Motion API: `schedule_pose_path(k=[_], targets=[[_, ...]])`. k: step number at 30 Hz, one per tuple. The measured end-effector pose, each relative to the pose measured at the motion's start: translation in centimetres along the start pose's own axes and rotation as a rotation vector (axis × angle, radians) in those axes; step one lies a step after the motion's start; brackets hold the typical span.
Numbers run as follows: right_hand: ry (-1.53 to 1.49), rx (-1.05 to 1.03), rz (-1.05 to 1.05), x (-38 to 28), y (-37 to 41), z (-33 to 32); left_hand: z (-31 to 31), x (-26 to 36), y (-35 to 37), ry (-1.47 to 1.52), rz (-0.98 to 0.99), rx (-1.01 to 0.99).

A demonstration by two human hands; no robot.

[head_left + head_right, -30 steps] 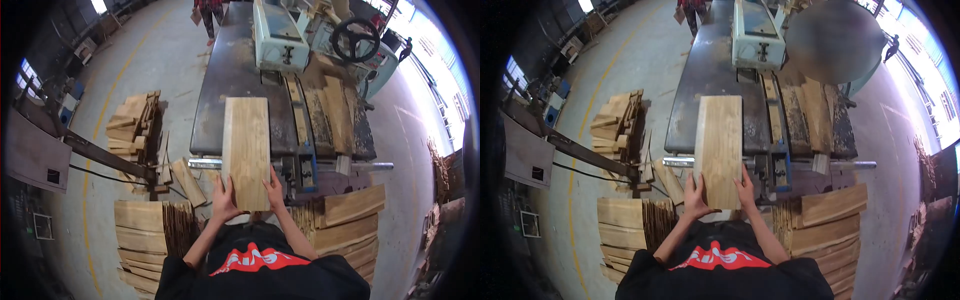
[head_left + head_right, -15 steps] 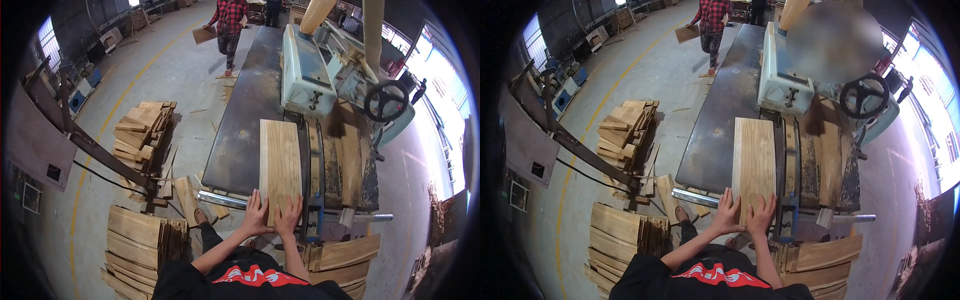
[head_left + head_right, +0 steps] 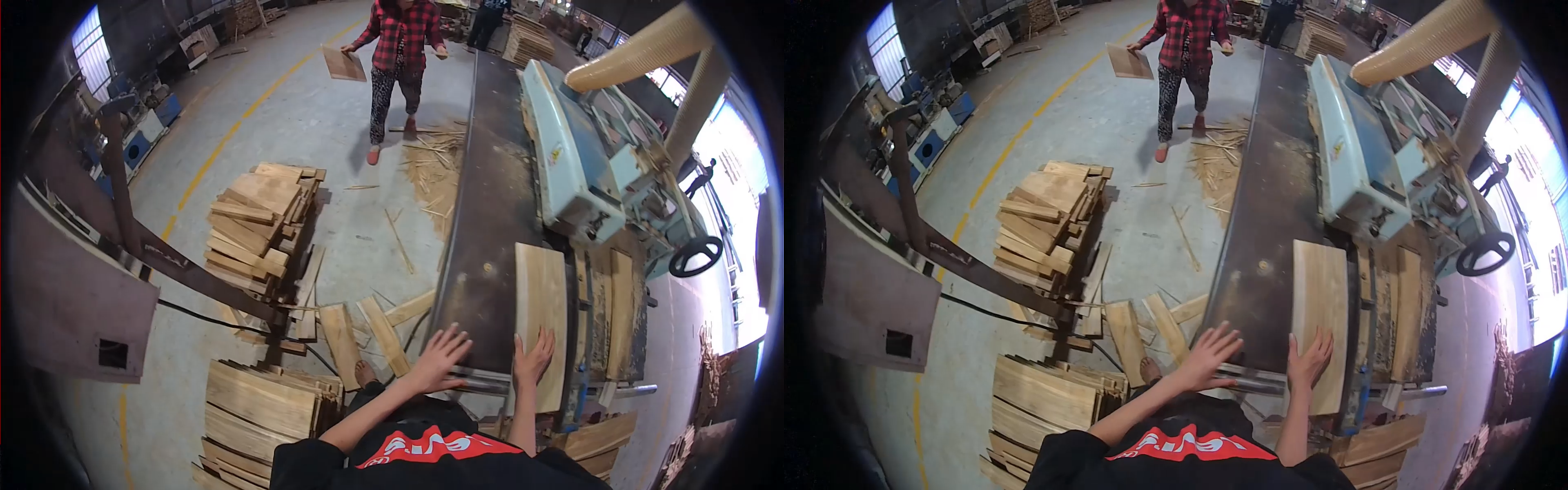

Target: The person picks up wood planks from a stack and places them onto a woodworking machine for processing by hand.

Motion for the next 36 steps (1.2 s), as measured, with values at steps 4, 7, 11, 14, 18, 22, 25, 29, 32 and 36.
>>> schedule_pose_path(k=[4, 7, 11, 14, 18, 22, 25, 29, 32, 36], targets=[[-0.045, -0.149, -0.078, -6.8, -2.8, 5.6, -8.6, -7.8, 6.0, -0.117, -0.273, 0.156], [0.249, -0.151, -0.01, -8.9, -2.2, 6.8, -15.2, -11.0, 9.9, -0.239, -0.469, 0.164], [0.292, -0.106, -0.03, -9.7, -3.6, 7.1, -20.3, -13.1, 13.7, -0.258, -0.743, 0.383], [0.302, -0.094, -0.04, -9.5, -2.9, 6.8, -20.6, -15.2, 14.1, 0.189, -1.135, 0.538], [0.3, -0.085, -0.013, -10.5, -2.8, 6.0, -21.5, -18.4, 10.4, 0.146, -0.857, 0.239], [0.303, -0.016, 0.016, -10.7, -3.7, 7.0, -23.1, -23.0, 4.7, 0.205, -0.793, 0.196], [0.126, 0.224, 0.229, -14.3, -8.3, 10.0, -24.0, -27.0, 0.1, 0.348, -0.816, 0.259], [-0.322, 0.304, 0.131, -27.0, -20.4, 13.8, -25.9, -31.9, -7.6, 0.295, -0.697, 0.303], [-0.876, 0.166, 0.209, -32.4, -33.2, 17.4, -27.2, -34.6, -13.2, 0.369, -0.691, 0.314], [-1.057, 0.259, 0.187, -33.8, -53.2, 20.4, -28.3, -38.4, -18.1, 0.392, -0.663, 0.205]])
Point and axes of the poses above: each hand's wrist, its own y-axis away from the middle knuckle, its own z-axis out of the palm, x = y × z, the point moved 4 cm from there along -y, towards the middle knuckle, and after that the axes turned 6 degrees about z, right-handed, at the moved point
